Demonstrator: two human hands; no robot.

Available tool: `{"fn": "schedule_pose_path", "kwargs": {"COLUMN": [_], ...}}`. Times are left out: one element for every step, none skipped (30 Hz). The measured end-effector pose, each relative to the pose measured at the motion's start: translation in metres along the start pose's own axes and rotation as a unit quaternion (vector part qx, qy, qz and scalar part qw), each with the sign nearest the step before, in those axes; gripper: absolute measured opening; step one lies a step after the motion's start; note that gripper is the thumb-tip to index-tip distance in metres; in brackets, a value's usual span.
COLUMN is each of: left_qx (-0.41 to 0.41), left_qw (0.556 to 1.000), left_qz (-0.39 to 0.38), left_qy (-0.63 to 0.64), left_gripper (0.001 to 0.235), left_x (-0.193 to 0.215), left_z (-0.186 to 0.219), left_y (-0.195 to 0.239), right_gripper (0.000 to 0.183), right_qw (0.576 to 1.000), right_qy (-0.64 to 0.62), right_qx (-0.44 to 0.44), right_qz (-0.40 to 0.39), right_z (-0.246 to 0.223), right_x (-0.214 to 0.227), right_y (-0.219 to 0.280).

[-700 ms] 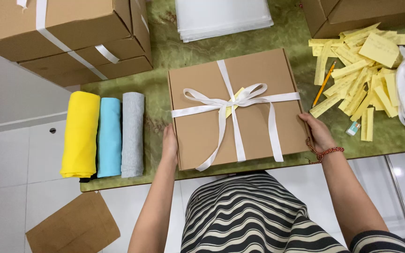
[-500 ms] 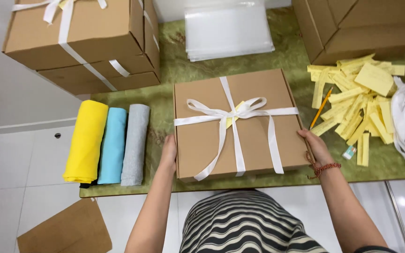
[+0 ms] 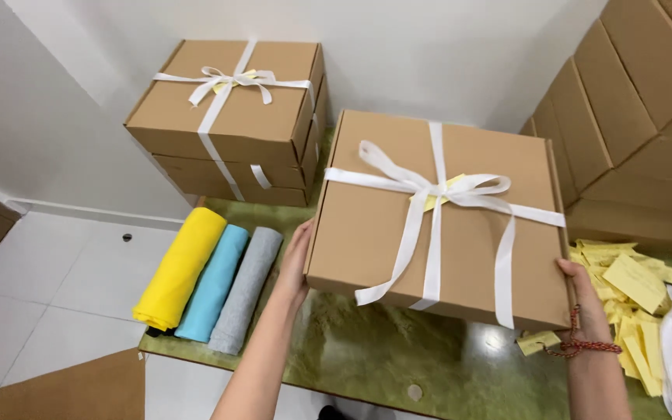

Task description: The person places a rolled gray fabric into a clear plastic bag, seals it, and puts it into a cardboard box. They then close the box and tie it with a white ribbon, creating a bow on top.

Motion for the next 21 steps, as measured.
{"fn": "schedule_pose_path", "kwargs": {"left_qx": [-0.007, -0.009, -0.012, -0.017, -0.034, -0.051, -0.056, -0.073, -0.090, -0.094, -0.107, -0.119, -0.121, -0.129, -0.137, -0.137, -0.148, -0.158, -0.158, -0.161, -0.164], "left_qw": [1.000, 1.000, 0.998, 0.998, 0.995, 0.991, 0.991, 0.987, 0.983, 0.983, 0.976, 0.968, 0.968, 0.968, 0.968, 0.968, 0.967, 0.965, 0.965, 0.964, 0.963], "left_qz": [0.001, -0.001, -0.004, -0.003, -0.011, -0.019, -0.019, -0.011, -0.003, -0.004, -0.003, -0.001, -0.001, 0.004, 0.010, 0.012, 0.038, 0.062, 0.062, 0.085, 0.107], "left_qy": [0.002, 0.029, 0.055, 0.055, 0.090, 0.123, 0.122, 0.141, 0.159, 0.156, 0.189, 0.222, 0.220, 0.216, 0.212, 0.211, 0.206, 0.202, 0.201, 0.194, 0.187], "left_gripper": [0.043, 0.044, 0.045, 0.045, 0.045, 0.044, 0.044, 0.044, 0.044, 0.044, 0.042, 0.040, 0.040, 0.038, 0.036, 0.036, 0.044, 0.054, 0.054, 0.062, 0.071], "left_x": [-0.001, -0.001, 0.000, -0.002, -0.003, -0.002, 0.007, 0.018, 0.028, 0.042, 0.057, 0.071, 0.086, 0.100, 0.115, 0.124, 0.134, 0.141, 0.154, 0.166, 0.178], "left_z": [0.008, 0.016, 0.025, 0.040, 0.055, 0.072, 0.078, 0.086, 0.095, 0.104, 0.113, 0.121, 0.137, 0.151, 0.165, 0.183, 0.201, 0.220, 0.227, 0.232, 0.236], "left_y": [-0.005, -0.010, -0.015, -0.016, -0.017, -0.018, -0.031, -0.046, -0.060, -0.075, -0.091, -0.105, -0.111, -0.115, -0.121, -0.118, -0.115, -0.114, -0.133, -0.150, -0.168], "right_gripper": [0.060, 0.054, 0.049, 0.049, 0.047, 0.045, 0.045, 0.046, 0.048, 0.048, 0.047, 0.046, 0.046, 0.046, 0.047, 0.047, 0.046, 0.045, 0.045, 0.045, 0.046], "right_qw": [1.000, 0.999, 0.995, 0.995, 0.995, 0.995, 0.995, 0.991, 0.987, 0.986, 0.982, 0.979, 0.978, 0.979, 0.980, 0.980, 0.977, 0.973, 0.973, 0.972, 0.971], "right_qy": [0.000, -0.029, -0.058, -0.060, -0.055, -0.050, -0.052, -0.061, -0.069, -0.074, -0.086, -0.097, -0.100, -0.104, -0.108, -0.108, -0.113, -0.118, -0.118, -0.129, -0.139], "right_qx": [0.005, 0.033, 0.061, 0.063, 0.065, 0.066, 0.068, 0.090, 0.112, 0.113, 0.122, 0.130, 0.130, 0.118, 0.106, 0.104, 0.100, 0.096, 0.095, 0.090, 0.085], "right_qz": [-0.005, -0.027, -0.049, -0.053, -0.052, -0.052, -0.056, -0.076, -0.096, -0.099, -0.112, -0.123, -0.125, -0.128, -0.131, -0.132, -0.154, -0.174, -0.174, -0.174, -0.174], "right_z": [-0.006, -0.010, -0.014, -0.027, -0.040, -0.051, -0.057, -0.063, -0.068, -0.075, -0.081, -0.087, -0.092, -0.098, -0.104, -0.110, -0.117, -0.126, -0.130, -0.133, -0.137], "right_x": [-0.002, -0.005, -0.009, -0.023, -0.038, -0.055, -0.072, -0.090, -0.108, -0.132, -0.157, -0.179, -0.207, -0.234, -0.261, -0.290, -0.319, -0.347, -0.376, -0.402, -0.427], "right_y": [-0.017, -0.033, -0.048, -0.038, -0.028, -0.016, -0.017, -0.016, -0.016, -0.012, -0.008, -0.004, -0.002, 0.000, 0.001, 0.016, 0.031, 0.045, 0.044, 0.043, 0.042]}}
Point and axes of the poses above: each hand's wrist, its own y-axis away from the middle knuckle, its own x-axis out of the back of the hand, z = x × y, the point moved 1 cm from there along -y, towards the middle knuckle, and after that the axes turned 2 degrees about z, right-handed, at the moved point
